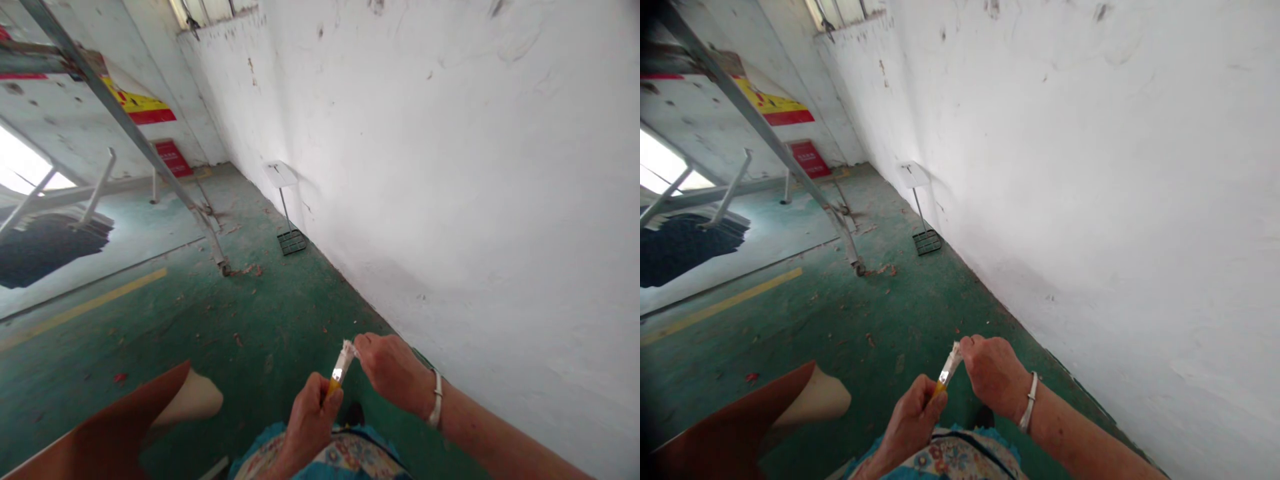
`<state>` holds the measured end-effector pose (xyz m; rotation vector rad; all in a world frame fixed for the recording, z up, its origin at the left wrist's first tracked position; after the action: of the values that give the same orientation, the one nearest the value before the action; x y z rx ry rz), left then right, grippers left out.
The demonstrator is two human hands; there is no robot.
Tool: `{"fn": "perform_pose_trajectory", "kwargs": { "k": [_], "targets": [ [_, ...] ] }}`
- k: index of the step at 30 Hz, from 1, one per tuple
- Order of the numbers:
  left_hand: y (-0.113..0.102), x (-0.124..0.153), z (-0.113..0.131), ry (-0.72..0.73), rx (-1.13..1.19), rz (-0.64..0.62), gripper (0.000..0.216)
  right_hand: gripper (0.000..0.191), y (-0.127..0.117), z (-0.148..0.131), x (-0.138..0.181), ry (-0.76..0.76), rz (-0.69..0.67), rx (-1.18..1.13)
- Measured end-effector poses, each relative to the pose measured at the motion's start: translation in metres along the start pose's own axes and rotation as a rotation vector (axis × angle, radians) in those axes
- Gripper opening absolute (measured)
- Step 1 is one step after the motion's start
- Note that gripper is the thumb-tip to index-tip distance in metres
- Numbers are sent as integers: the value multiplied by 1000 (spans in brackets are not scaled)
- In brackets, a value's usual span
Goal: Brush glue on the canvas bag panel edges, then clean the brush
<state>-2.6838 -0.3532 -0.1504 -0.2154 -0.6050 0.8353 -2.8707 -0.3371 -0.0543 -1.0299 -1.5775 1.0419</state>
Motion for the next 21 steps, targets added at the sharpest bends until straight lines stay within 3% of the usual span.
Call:
{"fn": "perform_pose_trajectory", "kwargs": {
  "k": [7,12,21],
  "targets": [
    [-5,0,8,-65,57,-16,30,13,1,2,4,2,4,12],
    [-4,2,17,-29,69,-36,33,20,10,-9,-2,3,-2,49],
    [6,-3,4,-148,97,-45,26,21,16,-8,-26,77,-41,41]
  ]
}}
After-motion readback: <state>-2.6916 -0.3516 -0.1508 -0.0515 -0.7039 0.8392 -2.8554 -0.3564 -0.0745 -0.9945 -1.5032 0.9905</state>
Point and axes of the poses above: each hand's wrist, its own x-axis away from the middle knuckle, its own y-axis out of the palm, z = x × y, the point moved 3 cm from there along -x, towards the middle knuckle, and after that the axes turned 11 degrees about -z, right-handed, at the moved point
